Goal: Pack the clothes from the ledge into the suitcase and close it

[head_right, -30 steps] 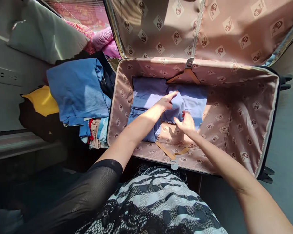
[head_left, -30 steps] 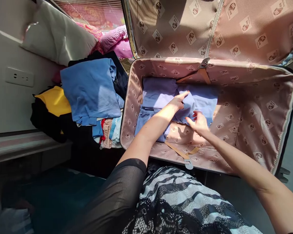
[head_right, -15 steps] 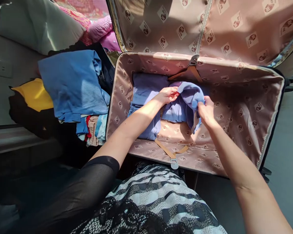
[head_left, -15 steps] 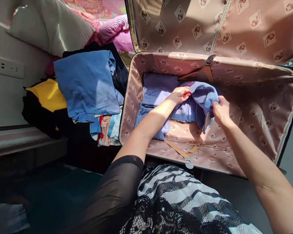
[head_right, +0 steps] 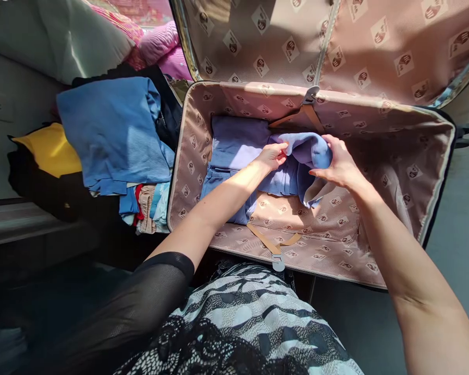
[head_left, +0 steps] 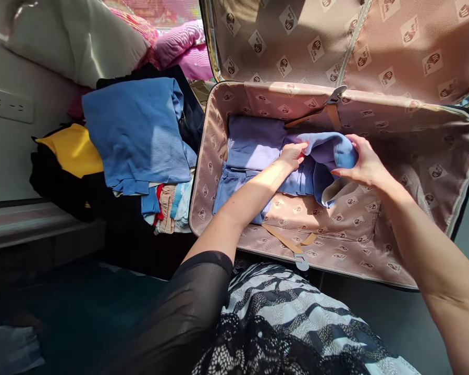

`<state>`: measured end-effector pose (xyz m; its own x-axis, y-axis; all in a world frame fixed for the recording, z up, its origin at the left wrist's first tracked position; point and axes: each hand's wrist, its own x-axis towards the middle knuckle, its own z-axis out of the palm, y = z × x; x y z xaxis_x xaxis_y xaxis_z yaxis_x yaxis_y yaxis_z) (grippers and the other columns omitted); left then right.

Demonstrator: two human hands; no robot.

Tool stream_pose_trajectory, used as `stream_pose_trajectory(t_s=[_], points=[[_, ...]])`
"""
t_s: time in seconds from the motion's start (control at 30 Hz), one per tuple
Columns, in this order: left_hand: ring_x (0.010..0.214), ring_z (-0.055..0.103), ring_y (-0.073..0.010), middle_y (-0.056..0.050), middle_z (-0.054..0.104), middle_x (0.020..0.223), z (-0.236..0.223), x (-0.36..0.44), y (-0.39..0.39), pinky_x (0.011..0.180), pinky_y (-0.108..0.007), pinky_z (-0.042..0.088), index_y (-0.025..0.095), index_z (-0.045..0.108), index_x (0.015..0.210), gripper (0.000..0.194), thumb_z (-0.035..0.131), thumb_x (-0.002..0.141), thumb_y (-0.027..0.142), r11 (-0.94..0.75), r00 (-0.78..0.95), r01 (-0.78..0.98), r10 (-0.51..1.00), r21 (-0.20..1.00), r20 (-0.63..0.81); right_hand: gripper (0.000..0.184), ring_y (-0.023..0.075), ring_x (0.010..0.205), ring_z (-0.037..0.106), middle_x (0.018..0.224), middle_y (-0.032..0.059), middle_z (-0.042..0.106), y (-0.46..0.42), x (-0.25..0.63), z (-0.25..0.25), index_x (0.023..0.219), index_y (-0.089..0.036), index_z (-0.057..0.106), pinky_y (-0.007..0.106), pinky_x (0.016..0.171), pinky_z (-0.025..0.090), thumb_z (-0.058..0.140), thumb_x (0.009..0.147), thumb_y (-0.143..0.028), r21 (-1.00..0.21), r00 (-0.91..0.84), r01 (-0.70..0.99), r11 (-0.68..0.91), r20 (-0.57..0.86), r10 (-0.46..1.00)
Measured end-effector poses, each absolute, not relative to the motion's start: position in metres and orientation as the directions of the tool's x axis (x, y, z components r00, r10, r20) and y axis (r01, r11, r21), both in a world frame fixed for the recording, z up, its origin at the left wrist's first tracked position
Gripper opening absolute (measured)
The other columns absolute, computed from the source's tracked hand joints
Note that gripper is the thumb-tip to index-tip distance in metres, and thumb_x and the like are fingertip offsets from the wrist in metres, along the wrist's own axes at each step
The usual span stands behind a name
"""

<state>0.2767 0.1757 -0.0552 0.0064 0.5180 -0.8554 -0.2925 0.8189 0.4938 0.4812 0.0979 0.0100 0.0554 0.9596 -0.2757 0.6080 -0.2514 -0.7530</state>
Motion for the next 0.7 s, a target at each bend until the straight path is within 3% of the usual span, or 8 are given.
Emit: stream_pose_trajectory(t_s=[0.1, 0.2, 0.3, 0.37, 0.47, 0.57, 0.7], points=[[0.078, 0.073, -0.0132, 0.001, 0.064, 0.074, -0.054, 0.279, 0.193, 0.088, -0.028, 0.062, 0.02, 0.068, 0.088, 0.018, 0.074, 0.097, 0.005, 0.829, 0.073, -0.361, 0.481, 0.426, -0.874, 0.082, 0.0292, 0.121, 0.064, 0.143, 0.0165, 0.066, 0.094, 0.495, 0.013, 0.139, -0.021, 0.067, 0.042, 0.11, 0.05, 0.08, 0.061, 0.0, -0.646, -0.019, 0.749, -0.144, -0.239, 0.971], [0.078, 0.075, -0.015, 0.0, 0.065, 0.078, -0.055, 0.28, 0.202, 0.087, -0.029, 0.063, 0.02, 0.07, 0.1, 0.014, 0.076, 0.097, 0.008, 0.825, 0.122, -0.43, 0.455, 0.366, -0.882, 0.052, 0.0203, 0.096, 0.065, 0.119, 0.0077, 0.075, 0.09, 0.503, 0.014, 0.126, -0.021, 0.074, 0.036, 0.097, 0.051, 0.064, 0.077, -0.004, -0.669, 0.106, 0.721, -0.183, -0.155, 0.982], [0.086, 0.076, -0.0154, 0.001, 0.07, 0.089, -0.053, 0.278, 0.196, 0.097, -0.034, 0.063, 0.024, 0.071, 0.127, 0.037, 0.082, 0.094, 0.013, 0.757, 0.056, -0.399, 0.583, 0.517, -0.811, 0.026, 0.0162, 0.08, 0.059, 0.091, 0.0022, 0.072, 0.088, 0.501, 0.016, 0.106, -0.019, 0.077, 0.032, 0.085, 0.048, 0.057, 0.092, -0.013, -0.736, 0.257, 0.631, -0.246, -0.1, 0.961], [0.097, 0.077, -0.0172, -0.001, 0.072, 0.099, -0.047, 0.275, 0.189, 0.106, -0.037, 0.06, 0.026, 0.072, 0.131, 0.044, 0.085, 0.091, 0.014, 0.664, 0.011, -0.278, 0.724, 0.694, -0.69, 0.02, 0.0155, 0.077, 0.057, 0.083, 0.0014, 0.068, 0.088, 0.499, 0.017, 0.098, -0.018, 0.077, 0.032, 0.08, 0.047, 0.057, 0.095, -0.019, -0.775, 0.309, 0.574, -0.265, -0.095, 0.946], [0.116, 0.074, -0.0227, -0.005, 0.073, 0.111, -0.036, 0.269, 0.182, 0.118, -0.038, 0.053, 0.023, 0.079, 0.117, 0.04, 0.083, 0.084, 0.002, 0.455, 0.035, -0.013, 0.89, 0.89, -0.454, 0.017, 0.0147, 0.077, 0.056, 0.082, 0.0011, 0.069, 0.087, 0.495, 0.02, 0.095, -0.018, 0.078, 0.03, 0.077, 0.047, 0.063, 0.095, -0.026, -0.814, 0.331, 0.518, -0.262, -0.092, 0.939], [0.125, 0.07, -0.0275, -0.007, 0.075, 0.111, -0.03, 0.263, 0.187, 0.126, -0.04, 0.045, 0.024, 0.082, 0.112, 0.044, 0.079, 0.08, -0.006, 0.314, 0.123, 0.202, 0.932, 0.928, -0.342, 0.019, 0.0152, 0.079, 0.06, 0.086, 0.0014, 0.074, 0.082, 0.493, 0.022, 0.099, -0.02, 0.08, 0.031, 0.081, 0.05, 0.065, 0.095, -0.03, -0.832, 0.302, 0.513, -0.209, -0.052, 0.952], [0.127, 0.07, -0.0313, -0.007, 0.077, 0.104, -0.033, 0.254, 0.196, 0.126, -0.043, 0.044, 0.024, 0.082, 0.104, 0.038, 0.08, 0.078, -0.004, 0.354, 0.135, 0.291, 0.905, 0.889, -0.404, 0.023, 0.0204, 0.095, 0.072, 0.102, 0.0064, 0.083, 0.069, 0.491, 0.031, 0.101, -0.022, 0.083, 0.035, 0.093, 0.057, 0.064, 0.094, -0.033, -0.839, 0.25, 0.534, -0.105, 0.038, 0.967]])
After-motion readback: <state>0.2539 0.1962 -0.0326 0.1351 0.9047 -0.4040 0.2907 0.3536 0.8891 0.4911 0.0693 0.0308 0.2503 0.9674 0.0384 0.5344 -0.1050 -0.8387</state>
